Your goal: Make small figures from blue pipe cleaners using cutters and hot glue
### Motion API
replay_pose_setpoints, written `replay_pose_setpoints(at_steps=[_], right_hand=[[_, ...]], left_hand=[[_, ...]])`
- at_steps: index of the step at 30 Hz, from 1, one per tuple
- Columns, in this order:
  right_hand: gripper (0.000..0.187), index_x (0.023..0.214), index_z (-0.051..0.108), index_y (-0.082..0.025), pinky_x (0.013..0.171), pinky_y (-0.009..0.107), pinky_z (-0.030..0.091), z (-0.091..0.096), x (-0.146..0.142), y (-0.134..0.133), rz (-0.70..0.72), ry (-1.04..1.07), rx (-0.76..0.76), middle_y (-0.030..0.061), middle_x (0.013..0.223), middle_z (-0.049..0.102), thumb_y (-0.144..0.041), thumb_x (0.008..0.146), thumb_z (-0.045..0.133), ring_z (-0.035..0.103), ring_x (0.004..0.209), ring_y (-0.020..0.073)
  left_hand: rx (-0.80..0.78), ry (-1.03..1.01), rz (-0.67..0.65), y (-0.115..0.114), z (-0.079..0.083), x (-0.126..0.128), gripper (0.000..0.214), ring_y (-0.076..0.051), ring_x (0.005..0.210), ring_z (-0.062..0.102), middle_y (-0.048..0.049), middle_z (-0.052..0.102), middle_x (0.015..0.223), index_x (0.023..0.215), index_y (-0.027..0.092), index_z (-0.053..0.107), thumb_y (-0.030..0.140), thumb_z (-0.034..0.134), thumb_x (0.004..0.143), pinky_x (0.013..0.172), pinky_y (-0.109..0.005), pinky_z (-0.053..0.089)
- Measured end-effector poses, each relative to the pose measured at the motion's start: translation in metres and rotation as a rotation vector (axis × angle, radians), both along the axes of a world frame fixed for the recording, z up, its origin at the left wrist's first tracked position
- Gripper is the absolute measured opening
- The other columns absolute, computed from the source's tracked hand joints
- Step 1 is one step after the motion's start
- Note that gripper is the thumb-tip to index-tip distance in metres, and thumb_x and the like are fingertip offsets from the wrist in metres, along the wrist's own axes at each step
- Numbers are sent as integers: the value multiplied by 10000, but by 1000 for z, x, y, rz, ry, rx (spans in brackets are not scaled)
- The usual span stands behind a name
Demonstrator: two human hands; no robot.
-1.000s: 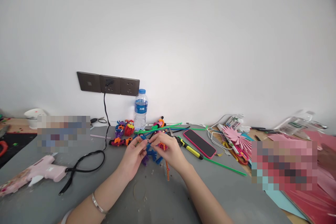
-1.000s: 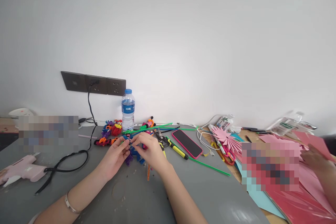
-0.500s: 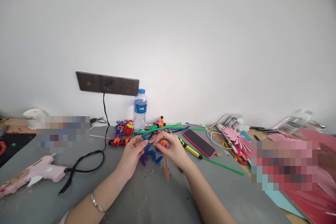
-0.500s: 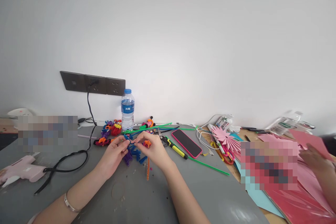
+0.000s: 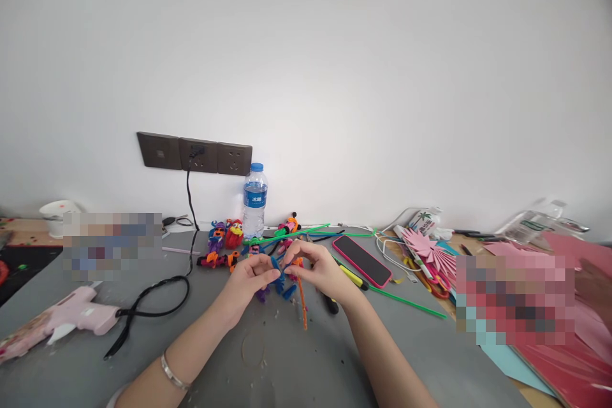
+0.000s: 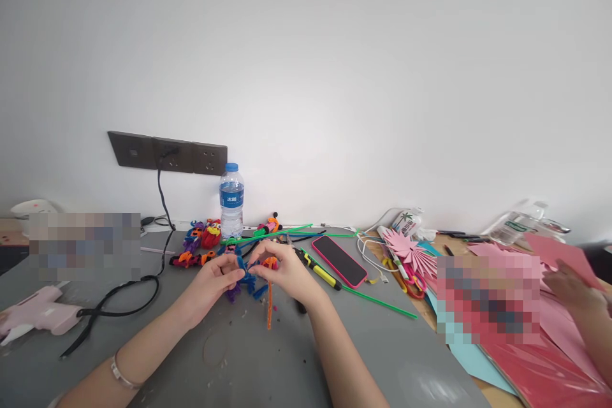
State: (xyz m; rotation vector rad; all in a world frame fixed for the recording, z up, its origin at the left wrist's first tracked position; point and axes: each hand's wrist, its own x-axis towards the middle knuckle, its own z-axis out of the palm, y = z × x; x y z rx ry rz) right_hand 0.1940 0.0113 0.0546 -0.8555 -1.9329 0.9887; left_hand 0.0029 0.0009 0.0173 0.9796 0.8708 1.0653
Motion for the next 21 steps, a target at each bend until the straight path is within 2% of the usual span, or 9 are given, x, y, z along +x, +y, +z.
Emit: replay_pose_setpoints(at_steps=[4,10,14,16,21], right_hand=[[113,832,660,-200,751,290,505,1,1,-1,52,21,-57,27,833,650,-299,830,714,615,794,169],[105,855,657,-188,784,304,517,0,2,1,90,70,-114,31,859,640,-269,826,717,615,808,165],[84,876,654,-192,789,307,516,-1,2,1,102,72,-123,29,877,635,-242,833,707,612,804,161],[81,889,652,-195,778,304,514,0,2,1,107,74,-131,26,881,629,-237,838,699,611,789,156],[169,971,643,-206,773,291,499,-1,2,2,95,99,-146,15,883,611,-213,819,718,595,799,150]], left_hand=[[56,71,-84,1,-1,-1,330,-83,526,378,66,450,521,675,162,639,405,851,605,526,-211,261],[79,77,-143,0,-7,-2,346,-88,537,392,82,403,531,747,179,599,453,799,681,538,-212,281],[80,73,-158,-4,-5,-1,352,-82,551,409,81,409,579,779,188,564,477,759,727,547,-210,306],[73,72,-169,-6,-3,0,361,-80,548,410,77,437,587,784,188,553,489,747,735,548,-210,311],[73,79,-169,-5,0,2,356,-77,547,436,7,634,702,783,176,564,482,740,741,546,-216,334]])
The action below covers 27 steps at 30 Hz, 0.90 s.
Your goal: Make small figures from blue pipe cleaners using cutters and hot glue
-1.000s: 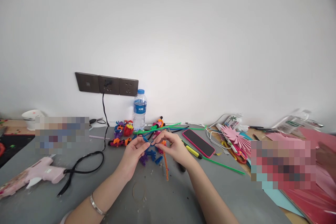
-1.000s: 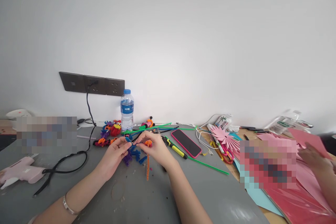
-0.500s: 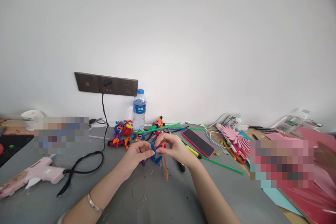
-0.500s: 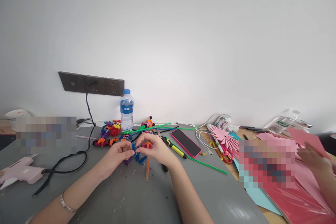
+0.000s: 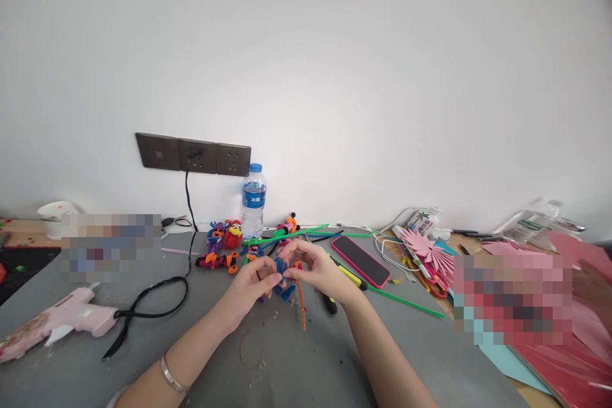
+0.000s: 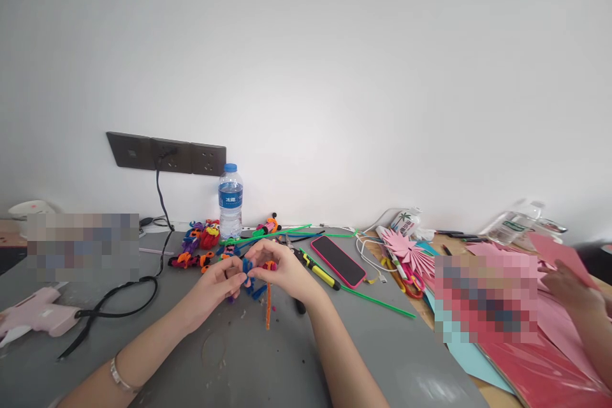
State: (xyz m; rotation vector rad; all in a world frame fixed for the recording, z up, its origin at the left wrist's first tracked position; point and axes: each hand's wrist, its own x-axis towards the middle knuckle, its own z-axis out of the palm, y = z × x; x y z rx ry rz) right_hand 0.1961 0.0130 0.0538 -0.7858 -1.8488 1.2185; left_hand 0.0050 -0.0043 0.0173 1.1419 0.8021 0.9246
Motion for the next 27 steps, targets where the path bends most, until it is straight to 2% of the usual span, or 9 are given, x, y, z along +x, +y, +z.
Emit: replay_pose_setpoints(at_steps=[4,10,14,17,23,27], right_hand=[[268,1049,646,-211,772,294,505,-2,1,1,6,7,-37,18,891,623,-222,798,740,596,807,154],[149,918,694,-192,731,293,520,-2,1,2,31,-38,-59,25,850,654,-275,801,736,620,757,158],[138,893,693,-189,696,284,519,-4,1,3,-16,-60,-43,20,806,657,-286,802,733,621,715,155],[115,865,699,-189,675,270,510,-4,0,3,-63,-111,30,22,801,660,-292,817,717,619,707,155],[107,815,693,-199,690,262,472,-4,0,4,-130,-273,296,26,791,685,-291,866,677,611,741,166],[106,840,685,-203,713,264,467,-4,0,3,-138,-313,344,30,816,692,-288,893,649,616,756,168]], left_hand=[[31,36,2,3,-1,-2,318,-81,548,449,-8,674,705,793,167,618,456,742,744,538,-212,337],[56,61,-14,5,-1,-4,288,-91,552,464,-19,682,670,741,159,662,431,753,723,543,-214,355],[86,83,18,3,2,-3,277,-98,570,468,-2,645,681,768,172,654,440,720,745,547,-215,365],[112,110,26,2,5,-3,266,-104,585,477,13,600,676,765,178,635,438,693,760,556,-218,375],[156,153,78,2,5,-2,268,-121,611,491,13,564,685,785,177,630,445,640,782,599,-239,395],[232,217,71,5,-2,-3,289,-144,646,520,-1,580,697,822,174,635,462,608,809,625,-252,403]])
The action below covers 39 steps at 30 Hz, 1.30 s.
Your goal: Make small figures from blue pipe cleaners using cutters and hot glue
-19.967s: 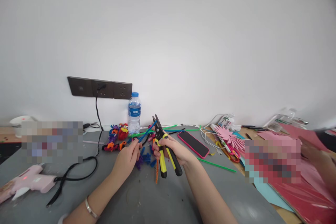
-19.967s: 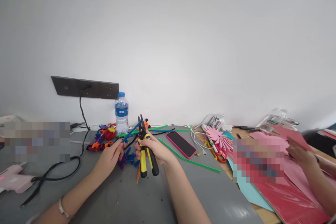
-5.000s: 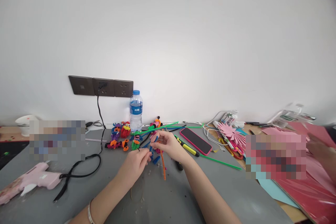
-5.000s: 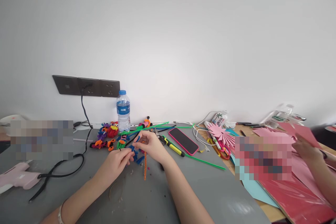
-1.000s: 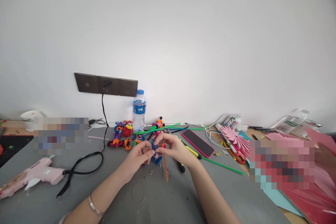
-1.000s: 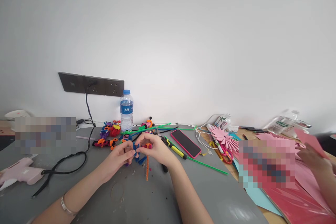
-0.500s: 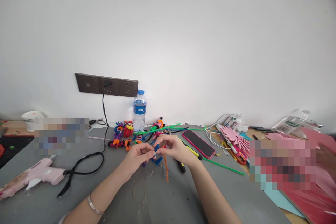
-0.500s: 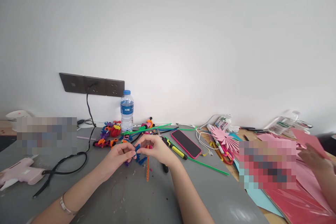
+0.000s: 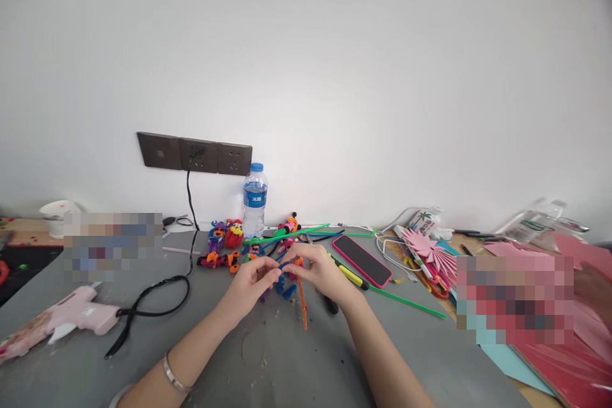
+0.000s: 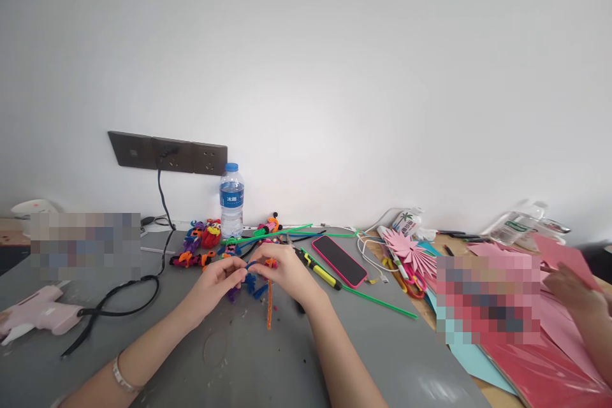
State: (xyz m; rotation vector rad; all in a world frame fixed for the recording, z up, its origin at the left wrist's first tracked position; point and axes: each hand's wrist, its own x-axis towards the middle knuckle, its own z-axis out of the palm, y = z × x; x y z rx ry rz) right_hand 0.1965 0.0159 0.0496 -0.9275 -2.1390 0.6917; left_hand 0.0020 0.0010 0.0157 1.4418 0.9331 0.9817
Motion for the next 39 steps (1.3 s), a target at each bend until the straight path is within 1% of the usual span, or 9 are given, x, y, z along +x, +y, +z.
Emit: replay_pose_setpoints(at_steps=[5,11,18,20,24,28,32,35,39], right_hand=[[98,841,680,-195,720,260,463,2,-4,-2,28,-28,1,27,812,685,-227,909,616,610,752,162],[122,803,653,-198,684,259,442,6,-12,-6,2,-53,-32,21,780,658,-191,902,582,577,717,161],[248,762,612,-186,630,247,429,7,-12,-8,5,38,-134,-1,676,604,-342,940,541,543,637,143],[263,767,618,-182,649,253,444,6,-12,-8,9,76,-143,9,694,623,-360,944,538,564,658,149],[289,770,635,-179,646,259,465,3,-14,-6,-11,114,-170,28,722,663,-385,944,532,600,677,161],[251,746,654,-176,644,257,460,5,-18,-7,-60,90,-150,25,711,682,-347,914,580,587,647,153],[218,824,689,-186,666,257,467,7,-16,-7,-33,67,-132,30,770,706,-300,935,540,617,689,159],[227,883,697,-191,628,256,448,3,-6,-1,-149,59,-85,30,750,694,-300,945,507,608,677,165],[229,874,674,-183,576,269,420,-10,7,13,-338,54,-49,35,722,663,-294,932,482,556,607,164]], left_hand=[[143,177,-2,4,-8,-3,281,-167,657,535,-9,595,701,809,184,613,445,529,872,605,-258,380],[379,383,58,3,-7,-9,209,-173,639,515,11,551,671,739,220,547,325,493,911,621,-271,343],[561,385,112,-1,2,-8,218,-208,793,551,-31,591,778,737,226,552,273,456,927,738,-291,398],[524,337,148,-2,2,-6,196,-202,768,555,-29,593,759,755,224,578,286,482,915,724,-288,404],[272,98,164,-1,-2,-1,148,-181,726,579,-17,605,781,811,215,605,354,578,855,673,-267,446],[75,-153,199,1,-6,1,220,-170,762,597,-11,614,801,802,196,625,400,698,760,704,-260,480],[-71,-311,310,4,-4,1,310,-155,730,585,-16,624,779,791,176,664,417,798,650,686,-260,491],[-105,-414,377,7,0,0,323,-159,791,602,-53,686,902,756,174,662,411,828,614,722,-268,508],[-117,-374,424,9,1,-4,327,-176,805,634,-88,735,986,774,177,665,440,809,644,743,-296,523]])
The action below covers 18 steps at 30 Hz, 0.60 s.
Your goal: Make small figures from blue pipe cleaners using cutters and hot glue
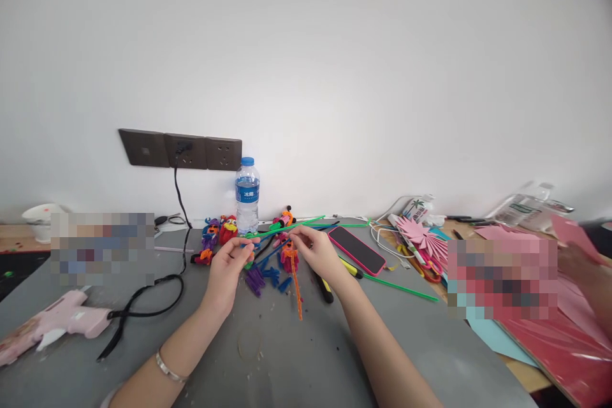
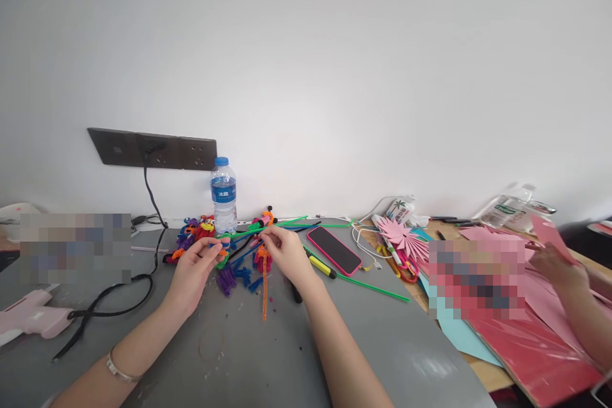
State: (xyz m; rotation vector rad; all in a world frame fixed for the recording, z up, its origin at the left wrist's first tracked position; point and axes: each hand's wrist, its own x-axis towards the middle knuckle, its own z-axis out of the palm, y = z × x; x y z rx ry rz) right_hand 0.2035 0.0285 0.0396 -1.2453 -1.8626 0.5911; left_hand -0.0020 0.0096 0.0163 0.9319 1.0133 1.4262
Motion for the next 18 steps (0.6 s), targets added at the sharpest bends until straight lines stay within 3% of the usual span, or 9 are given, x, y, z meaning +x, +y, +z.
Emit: replay_pose_setpoints(at_steps=[4,9,13,18], right_hand=[[199,919,668,-190,727,330,469,-10,5,8,-67,-99,87,73,870,696,-213,915,471,606,775,211],[279,1055,673,-220,965,441,397,-20,3,12,59,-263,133,86,1107,705,-102,916,462,585,1090,256],[349,1051,696,-243,996,454,364,-26,2,14,124,-318,87,50,1090,722,-15,852,521,594,1068,247],[393,1031,727,-263,922,428,395,-24,2,14,124,-355,116,49,925,716,14,832,531,593,946,234]], left_hand=[[-7,88,1,0,-4,-2,358,-200,823,664,-90,760,924,886,178,708,452,789,670,686,-278,518],[-3,160,-63,0,-6,-2,377,-229,857,695,-78,767,825,924,175,724,435,797,660,740,-297,519],[68,304,-154,0,-9,-2,282,-235,796,701,-74,764,777,816,180,720,432,771,701,737,-314,511],[172,421,-130,-2,-9,0,248,-212,736,676,-65,765,844,806,195,719,437,720,753,658,-289,491]])
